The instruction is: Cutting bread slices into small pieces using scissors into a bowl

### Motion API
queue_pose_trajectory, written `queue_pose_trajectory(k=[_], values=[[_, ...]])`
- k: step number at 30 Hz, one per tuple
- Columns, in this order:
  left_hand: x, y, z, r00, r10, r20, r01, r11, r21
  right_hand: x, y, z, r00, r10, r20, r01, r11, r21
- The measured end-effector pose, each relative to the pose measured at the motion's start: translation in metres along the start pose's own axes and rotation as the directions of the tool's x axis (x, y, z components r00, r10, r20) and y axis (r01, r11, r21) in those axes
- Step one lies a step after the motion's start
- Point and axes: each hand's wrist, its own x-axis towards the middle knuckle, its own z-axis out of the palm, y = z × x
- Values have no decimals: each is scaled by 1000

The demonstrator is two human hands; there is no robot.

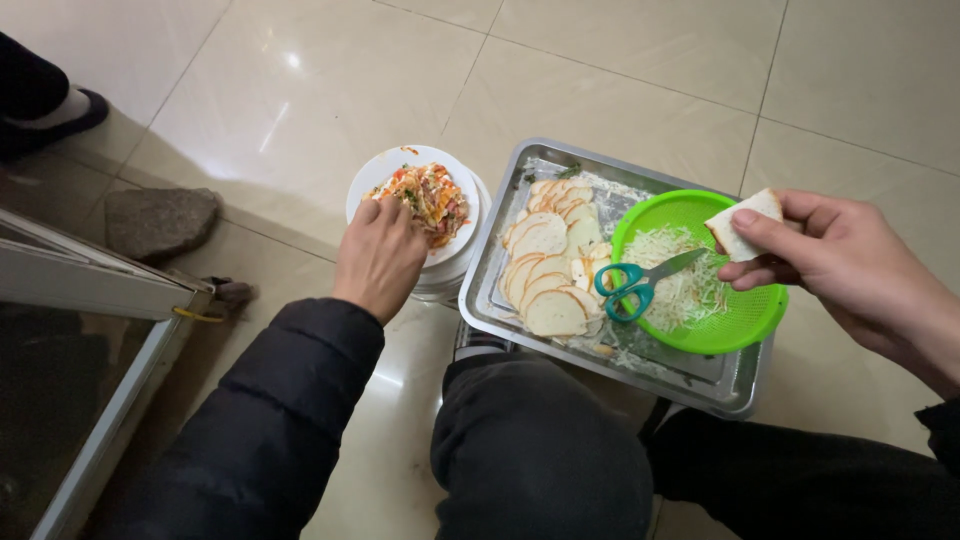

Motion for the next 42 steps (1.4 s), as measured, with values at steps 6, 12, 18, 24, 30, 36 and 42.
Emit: queue_pose_trajectory(k=[6,12,18,24,30,36,42], values=[[21,14,15,962,117,248,-161,974,162,12,11,2,1000,-7,19,6,1000,30],[12,16,7,988,-28,153,21,999,43,11,6,4,1000,-14,27,14,1000,23],[-19,6,23,864,-440,244,502,793,-345,10,6,2,1000,-9,22,9,1000,27],[-44,-9,36,760,-553,342,631,499,-593,9,8,1,1000,-17,11,17,1000,25],[-53,-27,48,656,-569,495,700,214,-681,7,0,5,997,70,-17,-70,997,-21],[-59,-18,46,666,-604,437,673,234,-701,21,13,5,997,73,-1,-73,997,10],[-51,-2,8,885,-464,-49,397,803,-445,23,9,10,998,54,17,-54,998,-7]])
